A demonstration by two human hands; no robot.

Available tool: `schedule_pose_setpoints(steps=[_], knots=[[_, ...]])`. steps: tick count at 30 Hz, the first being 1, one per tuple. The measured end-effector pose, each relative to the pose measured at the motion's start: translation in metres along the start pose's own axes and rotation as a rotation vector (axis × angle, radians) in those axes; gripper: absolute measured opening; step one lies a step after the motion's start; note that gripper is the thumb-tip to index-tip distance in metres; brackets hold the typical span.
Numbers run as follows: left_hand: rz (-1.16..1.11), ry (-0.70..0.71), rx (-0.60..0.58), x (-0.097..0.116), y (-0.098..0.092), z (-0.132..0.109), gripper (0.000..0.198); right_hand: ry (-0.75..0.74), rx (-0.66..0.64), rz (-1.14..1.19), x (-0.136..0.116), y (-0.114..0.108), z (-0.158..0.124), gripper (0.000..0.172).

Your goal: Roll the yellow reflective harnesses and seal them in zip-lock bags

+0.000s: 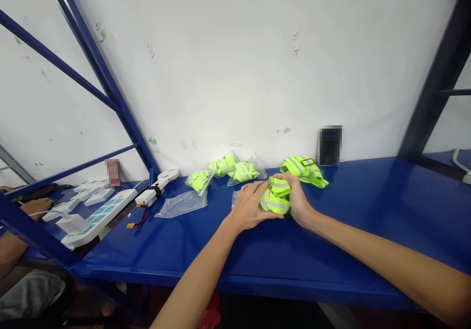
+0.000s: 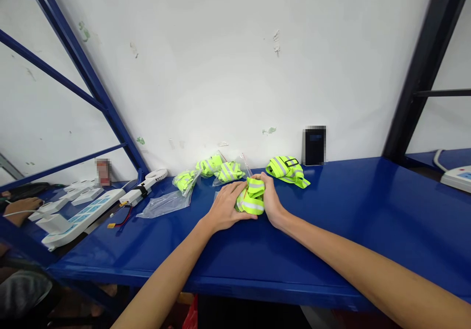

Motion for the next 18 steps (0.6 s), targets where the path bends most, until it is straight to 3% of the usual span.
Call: schedule_pose_setpoints(steps=[3,6,13,18], knots=[[-0.039,-0.060,-0.088,-0.012,-0.004,-0.005,0.088,0.136,-0.180,0.174,0.002,0.008,-0.006,0.028],[-0.031,-0.106,-0.114,-0.024,-0.007,-0.010,0.090,0.159,-0.390,0.088,0.003,0.013,-0.009,0.034],[-0.029,-0.113,-0.179,-0.037,0.000,-0.013,0.097,-0.211,-0.649,-0.448,-0.013,0.010,-0.007,0.053],[-0.100,-0.086,-0.194,-0.039,0.000,-0.012,0.095,-0.326,-0.739,-0.679,-0.022,0.013,-0.014,0.045]])
Point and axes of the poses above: each hand's wrist, its own z-axis towards the middle knuckle, its own y-axis out of the palm, x = y × z, the point moved 7 cm from there along z, towards the middle knuckle, and after that the axes turned 3 degrees about -y, right-handed, at the moved point
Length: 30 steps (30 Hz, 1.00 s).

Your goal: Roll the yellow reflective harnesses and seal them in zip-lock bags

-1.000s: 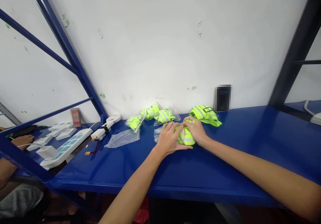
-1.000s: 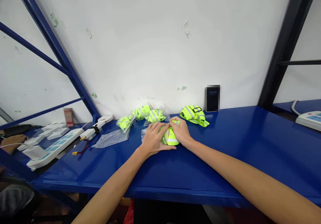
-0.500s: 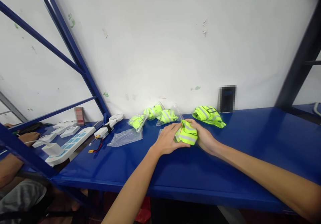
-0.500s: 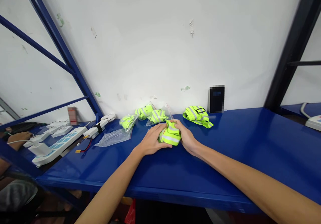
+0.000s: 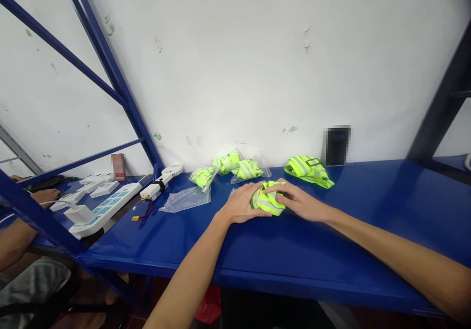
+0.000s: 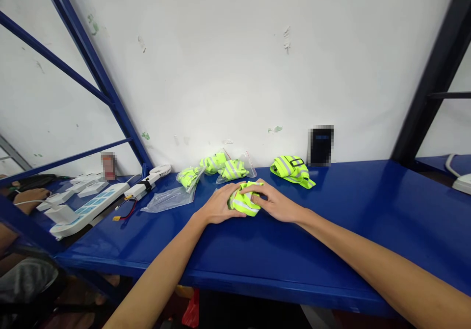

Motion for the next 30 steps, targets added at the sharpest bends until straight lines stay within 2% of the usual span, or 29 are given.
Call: schedule_pose_setpoints(steps=[6,14,19,23,27,30], knots=[[-0.110,-0.016,-0.030,-0.005,-0.003,-0.002,0.088,0.042,-0.089,-0.051,-0.003,0.005,-0.003,0.046],[-0.015,-0.045,0.017,0.009,-0.002,0.002,0.095,0.006,0.089,-0.019,-0.001,0.007,0.007,0.033],[0.002,-0.011,0.097,0.021,-0.004,0.008,0.089,-0.077,0.094,-0.148,-0.011,0.015,0.014,0.028],[-0.014,0.010,0.130,0.021,-0.005,0.011,0.083,-0.093,0.061,-0.235,-0.017,0.020,0.013,0.030],[-0.075,0.048,0.154,0.015,-0.009,0.007,0.079,-0.078,0.001,-0.116,-0.021,0.015,0.003,0.035],[-0.129,0.032,0.209,0.006,-0.017,0.002,0.077,-0.004,0.096,0.109,-0.017,0.001,-0.001,0.050]])
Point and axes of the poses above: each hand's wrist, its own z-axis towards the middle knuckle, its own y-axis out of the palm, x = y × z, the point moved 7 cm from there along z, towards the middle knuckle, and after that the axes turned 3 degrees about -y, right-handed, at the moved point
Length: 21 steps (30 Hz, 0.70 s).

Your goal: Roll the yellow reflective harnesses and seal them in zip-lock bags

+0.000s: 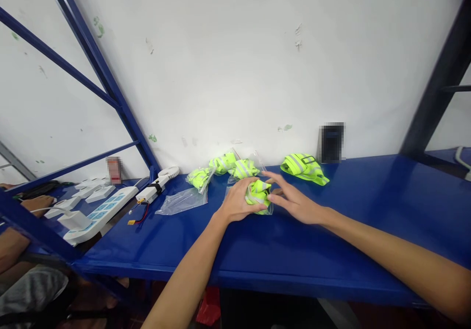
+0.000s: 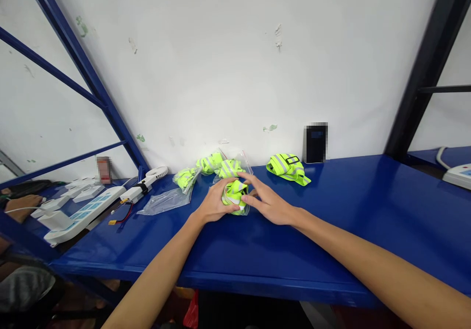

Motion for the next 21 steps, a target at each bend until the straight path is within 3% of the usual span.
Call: schedule_pose_setpoints(steps=[3,7,15,21], knots=[[-0.018,-0.001,0.023,-0.002,-0.005,-0.003,0.076,0.056,0.063,0.130,0.007,-0.005,0.002,0.041],[0.021,0.026,0.008,0.008,-0.003,-0.005,0.069,-0.007,0.059,0.081,0.005,-0.003,0.007,0.028],[0.354,0.146,-0.117,0.038,0.015,-0.001,0.061,-0.157,-0.179,-0.327,-0.003,0.019,0.000,0.031],[0.478,-0.005,-0.067,0.035,0.020,0.007,0.053,-0.121,-0.157,-0.389,0.020,0.032,0.008,0.013]])
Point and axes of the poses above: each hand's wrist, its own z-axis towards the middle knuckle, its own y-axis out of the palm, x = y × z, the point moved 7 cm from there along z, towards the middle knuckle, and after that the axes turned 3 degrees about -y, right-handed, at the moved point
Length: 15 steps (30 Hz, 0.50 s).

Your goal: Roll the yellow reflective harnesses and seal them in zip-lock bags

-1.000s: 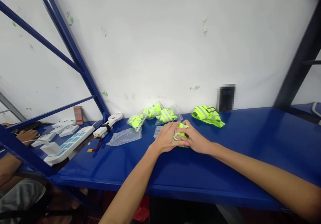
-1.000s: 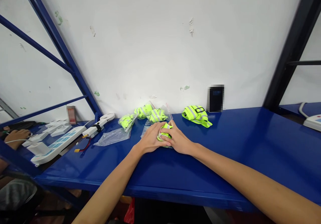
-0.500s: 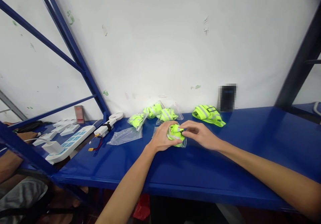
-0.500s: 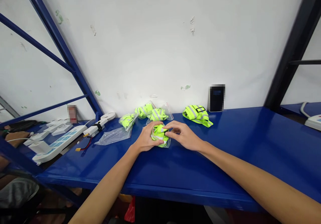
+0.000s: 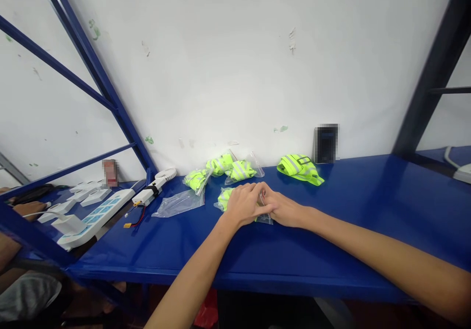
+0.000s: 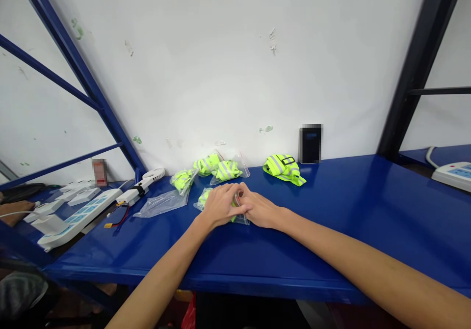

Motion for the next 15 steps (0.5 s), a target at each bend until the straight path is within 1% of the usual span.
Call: schedule_pose_setpoints(steps=[2,4,6,8,10,12,15], knots=[[-0.034,-0.053,0.013,0.000,-0.001,0.002,0.055,0.020,0.049,0.013,0.006,-0.001,0.002,0.014],[-0.126,-0.088,0.037,-0.002,-0.005,0.002,0.055,0.018,0.116,0.032,0.009,-0.008,0.003,0.014],[-0.248,-0.155,0.077,-0.011,-0.009,0.002,0.050,0.053,0.204,0.095,0.013,-0.017,0.002,0.017],[-0.361,-0.232,0.101,-0.022,-0.010,0.000,0.046,0.141,0.292,0.231,0.023,-0.025,-0.001,0.023],[-0.435,-0.254,0.086,-0.029,-0.007,-0.002,0.044,0.254,0.360,0.392,0.034,-0.027,-0.005,0.033],[-0.426,-0.216,0.054,-0.027,-0.003,-0.004,0.046,0.333,0.397,0.525,0.044,-0.023,-0.007,0.037],[-0.215,-0.194,0.031,-0.018,0.003,-0.008,0.050,0.406,0.457,0.683,0.053,-0.014,-0.008,0.032]])
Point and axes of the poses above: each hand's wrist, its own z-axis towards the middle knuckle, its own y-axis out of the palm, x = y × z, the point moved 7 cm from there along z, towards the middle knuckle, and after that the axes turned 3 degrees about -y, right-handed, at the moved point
